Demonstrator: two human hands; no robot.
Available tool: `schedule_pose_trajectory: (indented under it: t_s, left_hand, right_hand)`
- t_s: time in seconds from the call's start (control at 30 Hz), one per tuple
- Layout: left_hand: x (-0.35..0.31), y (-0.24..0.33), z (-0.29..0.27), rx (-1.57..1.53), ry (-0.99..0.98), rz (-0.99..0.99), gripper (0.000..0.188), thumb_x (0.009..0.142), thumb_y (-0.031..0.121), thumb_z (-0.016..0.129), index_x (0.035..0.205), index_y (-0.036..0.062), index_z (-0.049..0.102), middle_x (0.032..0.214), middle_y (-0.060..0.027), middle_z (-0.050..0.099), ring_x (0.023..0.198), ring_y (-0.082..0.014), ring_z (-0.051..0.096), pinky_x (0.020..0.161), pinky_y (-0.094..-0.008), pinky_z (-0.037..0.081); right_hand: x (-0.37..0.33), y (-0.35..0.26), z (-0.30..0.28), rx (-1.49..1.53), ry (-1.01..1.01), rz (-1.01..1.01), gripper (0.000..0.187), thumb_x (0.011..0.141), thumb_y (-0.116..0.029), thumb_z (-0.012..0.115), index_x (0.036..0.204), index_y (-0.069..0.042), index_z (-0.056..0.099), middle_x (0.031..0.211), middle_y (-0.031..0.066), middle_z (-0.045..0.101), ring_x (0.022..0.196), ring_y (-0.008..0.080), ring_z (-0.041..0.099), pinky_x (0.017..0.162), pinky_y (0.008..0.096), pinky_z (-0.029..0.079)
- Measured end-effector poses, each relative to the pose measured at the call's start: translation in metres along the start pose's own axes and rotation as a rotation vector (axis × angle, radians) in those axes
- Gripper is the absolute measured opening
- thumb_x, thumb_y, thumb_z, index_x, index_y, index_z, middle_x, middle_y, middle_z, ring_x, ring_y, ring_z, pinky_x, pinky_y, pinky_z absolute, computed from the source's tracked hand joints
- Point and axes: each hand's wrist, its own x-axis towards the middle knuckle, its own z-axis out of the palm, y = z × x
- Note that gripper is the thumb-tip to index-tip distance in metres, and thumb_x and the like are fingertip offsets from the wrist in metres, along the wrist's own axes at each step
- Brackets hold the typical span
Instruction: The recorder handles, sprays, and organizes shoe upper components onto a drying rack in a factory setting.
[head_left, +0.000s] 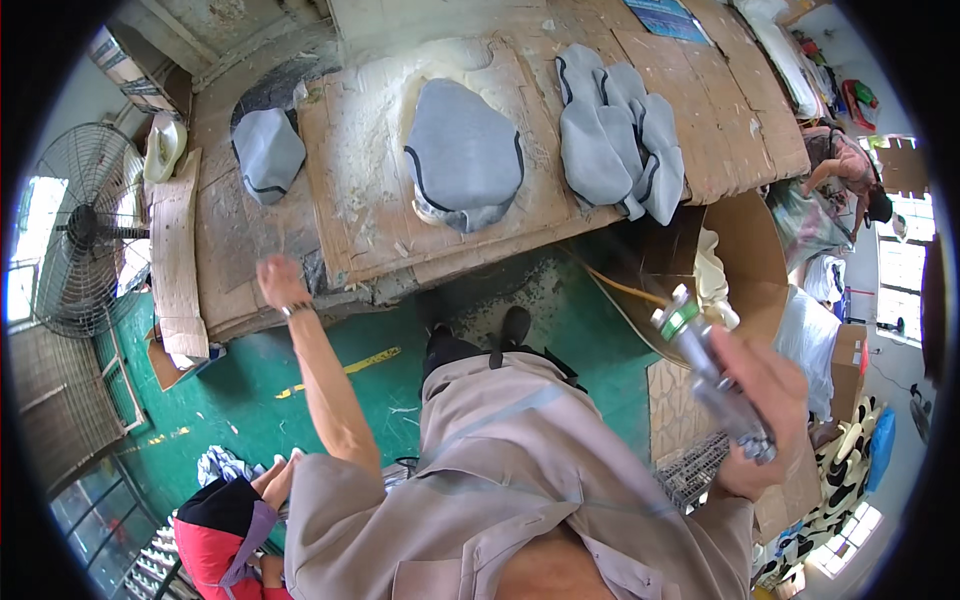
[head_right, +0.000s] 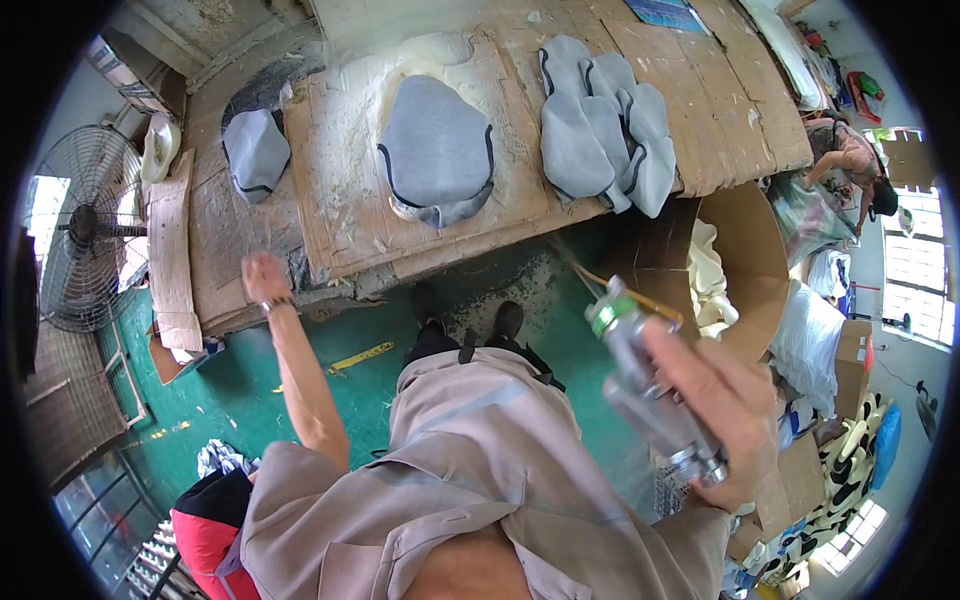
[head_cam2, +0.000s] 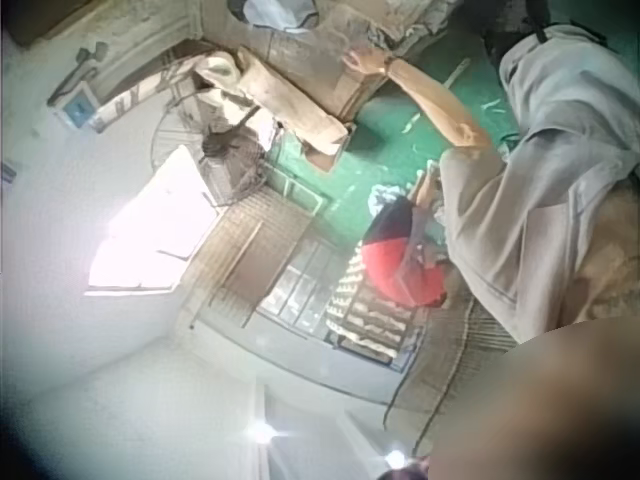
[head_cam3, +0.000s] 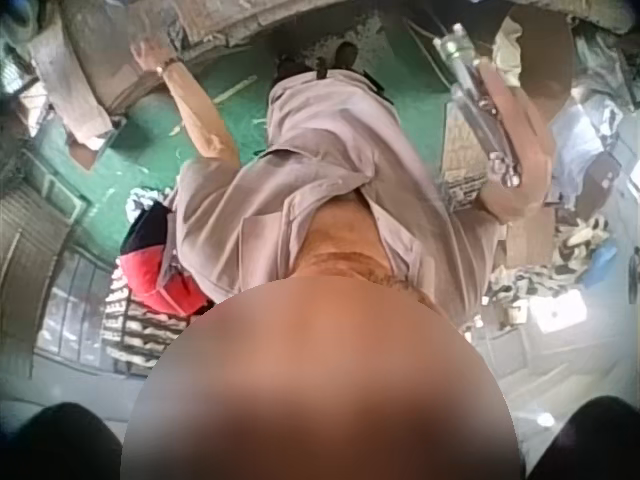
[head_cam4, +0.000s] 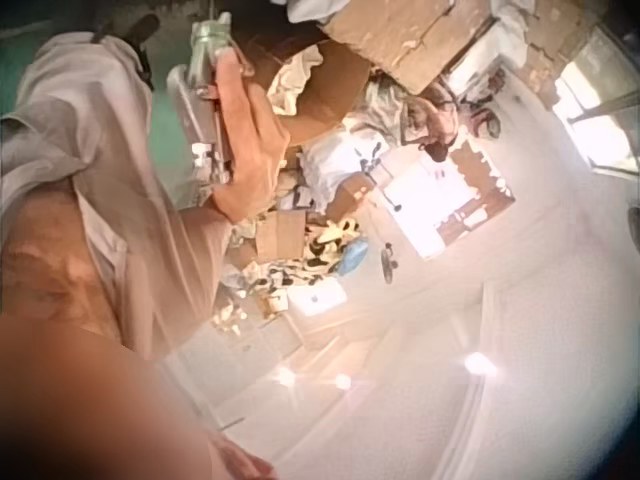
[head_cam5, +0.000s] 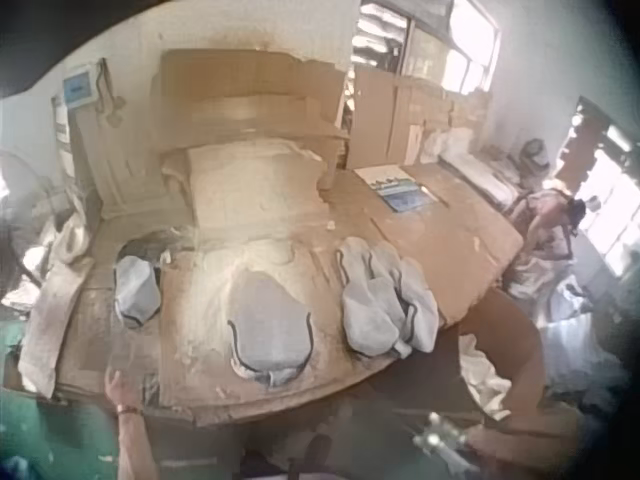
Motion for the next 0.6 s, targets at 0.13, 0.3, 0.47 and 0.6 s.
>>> schedule_pose_trajectory:
  t_s: [0.13,0.3,0.47,0.6]
  left_hand:
    - [-0.143,-0.037,-0.044,0.222,0.269,-0.212,0.045,0.095,0.007,0.061,0.139,0.0079,0.051,0.114,-0.0128,0.066,0.099,-0.0249,0.065,0.085,-0.0449,0.055]
    - [-0.264,-0.085,-0.181,0.513,0.396,-0.462,0.042,0.085,0.008,0.07,0.127,0.0094,0.063,0.1,-0.0083,0.07,0.086,-0.023,0.067,0.068,-0.04,0.056]
    - [-0.334,-0.096,-0.237,0.583,0.454,-0.67,0.039,0.089,0.009,0.066,0.128,0.0094,0.062,0.101,-0.0108,0.071,0.086,-0.025,0.067,0.07,-0.0468,0.057]
    - [-0.339,-0.094,-0.26,0.596,0.402,-0.8,0.037,0.091,0.007,0.064,0.128,0.0088,0.063,0.101,-0.0116,0.07,0.084,-0.0268,0.067,0.069,-0.0482,0.058]
  right_hand:
    - [-0.012,0.03,-0.02,-0.02,-0.059,-0.066,0.051,0.073,-0.021,0.074,0.118,0.003,0.071,0.083,0.0113,0.068,0.067,0.0222,0.063,0.066,0.033,0.044]
    - [-0.036,0.068,-0.03,0.029,-0.171,-0.232,0.052,0.074,-0.021,0.073,0.12,0.003,0.07,0.078,0.0094,0.065,0.062,0.0215,0.06,0.061,0.0336,0.043]
    - [-0.046,0.079,-0.023,0.133,-0.171,-0.25,0.055,0.071,-0.016,0.074,0.122,0.003,0.069,0.078,0.0103,0.064,0.066,0.0211,0.059,0.063,0.0308,0.043]
    - [-0.039,0.049,-0.01,0.067,0.008,-0.106,0.058,0.068,-0.001,0.071,0.126,0.003,0.066,0.08,0.0124,0.061,0.073,0.0227,0.06,0.067,0.0299,0.045]
